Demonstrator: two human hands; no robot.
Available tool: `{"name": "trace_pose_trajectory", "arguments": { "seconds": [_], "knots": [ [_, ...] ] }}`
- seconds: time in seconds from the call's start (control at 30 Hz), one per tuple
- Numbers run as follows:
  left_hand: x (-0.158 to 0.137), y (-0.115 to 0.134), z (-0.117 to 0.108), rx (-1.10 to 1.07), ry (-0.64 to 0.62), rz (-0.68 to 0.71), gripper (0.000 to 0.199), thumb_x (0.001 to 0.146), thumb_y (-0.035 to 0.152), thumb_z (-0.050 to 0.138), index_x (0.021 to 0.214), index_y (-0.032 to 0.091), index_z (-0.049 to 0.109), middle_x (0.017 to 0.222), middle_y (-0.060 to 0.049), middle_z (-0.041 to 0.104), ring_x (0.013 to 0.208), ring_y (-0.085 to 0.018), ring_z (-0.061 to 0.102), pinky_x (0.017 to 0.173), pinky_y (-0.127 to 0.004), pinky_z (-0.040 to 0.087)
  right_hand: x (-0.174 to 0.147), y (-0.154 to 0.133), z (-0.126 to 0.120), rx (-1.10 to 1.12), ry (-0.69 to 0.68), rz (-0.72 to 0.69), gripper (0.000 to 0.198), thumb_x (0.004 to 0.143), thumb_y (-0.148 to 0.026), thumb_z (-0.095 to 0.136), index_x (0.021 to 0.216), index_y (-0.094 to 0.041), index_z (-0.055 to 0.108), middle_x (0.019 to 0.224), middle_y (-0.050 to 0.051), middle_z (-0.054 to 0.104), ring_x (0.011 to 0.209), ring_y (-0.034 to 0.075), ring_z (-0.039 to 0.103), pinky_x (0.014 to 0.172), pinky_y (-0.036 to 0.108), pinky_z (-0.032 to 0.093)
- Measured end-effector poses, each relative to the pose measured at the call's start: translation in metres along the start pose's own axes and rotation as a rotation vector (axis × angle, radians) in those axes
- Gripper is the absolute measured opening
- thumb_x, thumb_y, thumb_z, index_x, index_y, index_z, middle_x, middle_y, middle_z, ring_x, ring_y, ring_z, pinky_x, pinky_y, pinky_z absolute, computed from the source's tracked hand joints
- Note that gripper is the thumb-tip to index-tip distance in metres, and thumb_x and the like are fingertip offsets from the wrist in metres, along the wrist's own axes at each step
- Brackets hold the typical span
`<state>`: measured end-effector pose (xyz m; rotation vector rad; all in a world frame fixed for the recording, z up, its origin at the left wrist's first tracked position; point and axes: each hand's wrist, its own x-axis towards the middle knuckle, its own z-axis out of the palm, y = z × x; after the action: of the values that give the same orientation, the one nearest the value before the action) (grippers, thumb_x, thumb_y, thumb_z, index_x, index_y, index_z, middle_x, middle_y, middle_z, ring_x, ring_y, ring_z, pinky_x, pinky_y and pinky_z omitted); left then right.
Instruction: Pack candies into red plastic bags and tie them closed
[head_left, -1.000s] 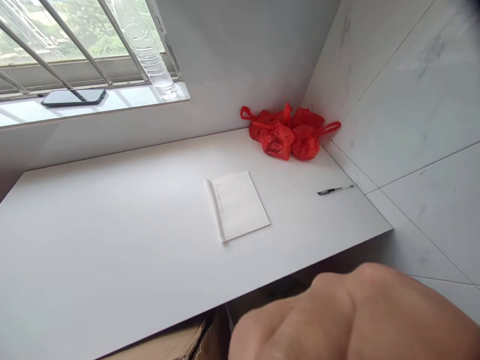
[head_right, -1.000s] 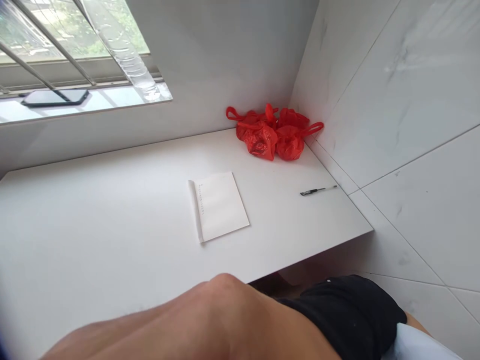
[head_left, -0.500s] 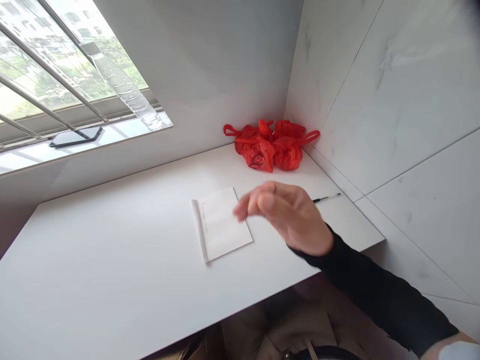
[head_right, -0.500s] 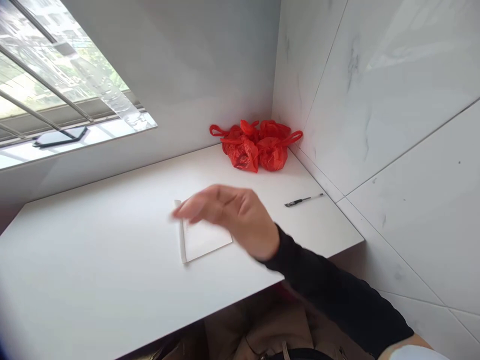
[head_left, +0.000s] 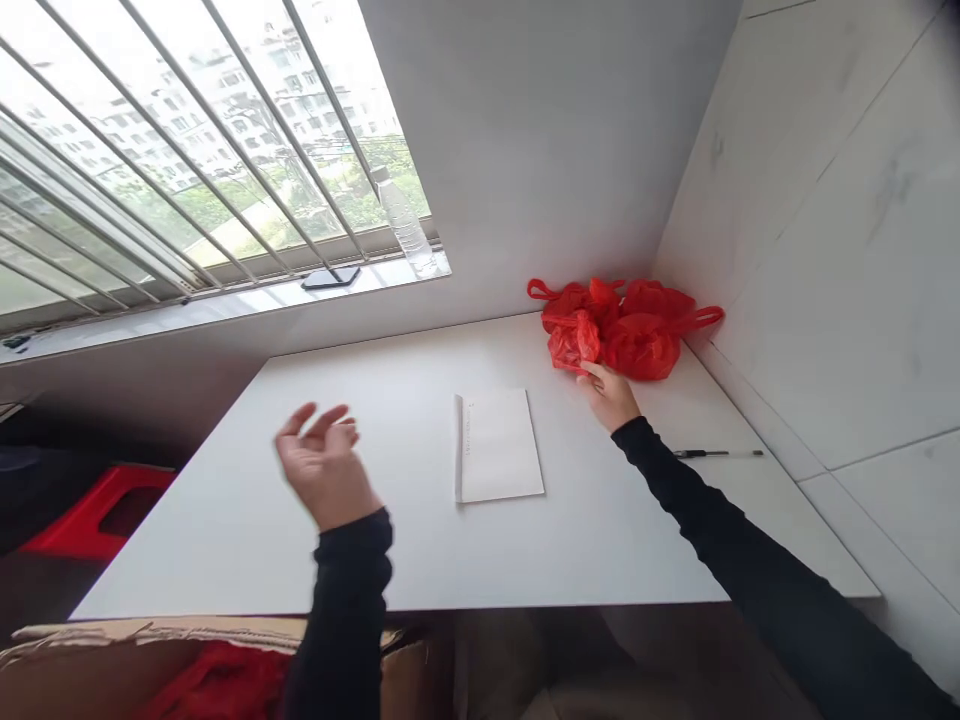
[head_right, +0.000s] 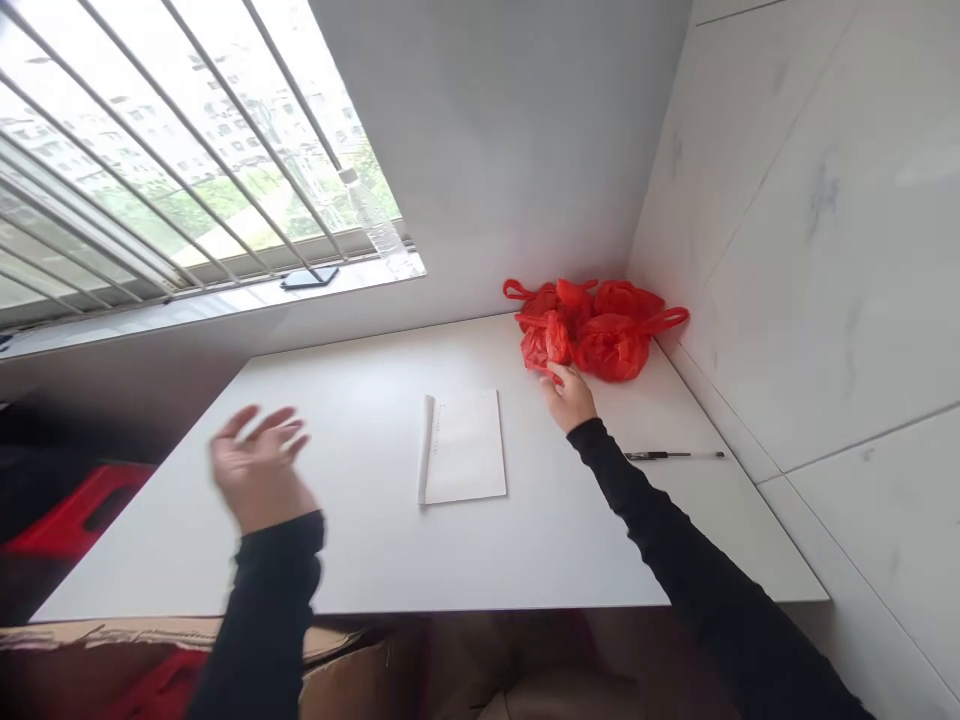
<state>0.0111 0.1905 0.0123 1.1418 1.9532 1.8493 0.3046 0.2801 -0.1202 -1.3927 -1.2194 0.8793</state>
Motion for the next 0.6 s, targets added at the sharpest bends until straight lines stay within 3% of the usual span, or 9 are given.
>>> {"name": "trace_pose_trajectory", "arguments": {
  "seconds": [0.13,0.23,0.33,0.43,0.5,0.6],
  "knots": [
    [-0.077,-0.022,0.041,-0.019,-0.389,-0.179,0.019,0.088,0.028,0.063,0.1,0.015,0.069,0.09,-0.008,0.072,0.08,-0.02,0.068,0.071,-0.034,0.055,-0.086,-0.011,-0.006,0.081,-0.167,-0.04,0.045,0.093,-0.043,0.059,0.129,-0.017,0.064,0.136,0.013,0.058,0.122,0.028,0.06,0.105,0.043,0.051],
    [-0.139,-0.038,0.055,-0.014,-0.589,-0.253,0.025,0.087,0.036,0.062,0.104,0.02,0.07,0.102,-0.01,0.073,0.092,-0.022,0.069,0.076,-0.034,0.055,-0.155,-0.023,-0.01,0.071,-0.313,-0.064,0.042,0.097,-0.041,0.055,0.134,-0.022,0.06,0.138,0.01,0.058,0.128,0.027,0.055,0.107,0.042,0.049],
    [-0.172,-0.047,0.038,0.005,-0.668,-0.302,0.034,0.086,0.043,0.065,0.113,0.024,0.067,0.115,-0.009,0.07,0.102,-0.023,0.066,0.082,-0.035,0.053,-0.205,-0.04,-0.015,0.04,-0.54,-0.092,0.034,0.1,-0.03,0.048,0.13,-0.024,0.063,0.133,0.008,0.061,0.121,0.025,0.059,0.103,0.04,0.051],
    [-0.179,-0.053,0.008,0.025,-0.707,-0.338,0.021,0.086,0.04,0.064,0.093,0.021,0.07,0.096,-0.007,0.073,0.092,-0.023,0.066,0.084,-0.036,0.051,-0.222,-0.052,-0.027,0.022,-0.749,-0.102,0.029,0.1,-0.025,0.045,0.115,-0.025,0.07,0.116,0.005,0.068,0.099,0.022,0.067,0.088,0.036,0.056],
    [-0.177,-0.057,-0.009,0.019,-0.724,-0.354,0.021,0.087,0.04,0.062,0.084,0.02,0.069,0.087,-0.006,0.072,0.084,-0.021,0.066,0.081,-0.035,0.051,-0.218,-0.051,-0.035,-0.014,-0.701,-0.104,0.028,0.101,-0.027,0.044,0.112,-0.026,0.07,0.109,0.004,0.07,0.097,0.021,0.067,0.085,0.035,0.056],
    [-0.176,-0.059,-0.023,-0.011,-0.726,-0.358,0.022,0.09,0.041,0.059,0.089,0.02,0.067,0.09,-0.005,0.072,0.085,-0.021,0.065,0.078,-0.032,0.051,-0.203,-0.037,-0.045,-0.191,-0.474,-0.23,0.026,0.101,-0.029,0.047,0.119,-0.026,0.065,0.117,0.005,0.066,0.112,0.025,0.06,0.098,0.042,0.05]
  ]
}}
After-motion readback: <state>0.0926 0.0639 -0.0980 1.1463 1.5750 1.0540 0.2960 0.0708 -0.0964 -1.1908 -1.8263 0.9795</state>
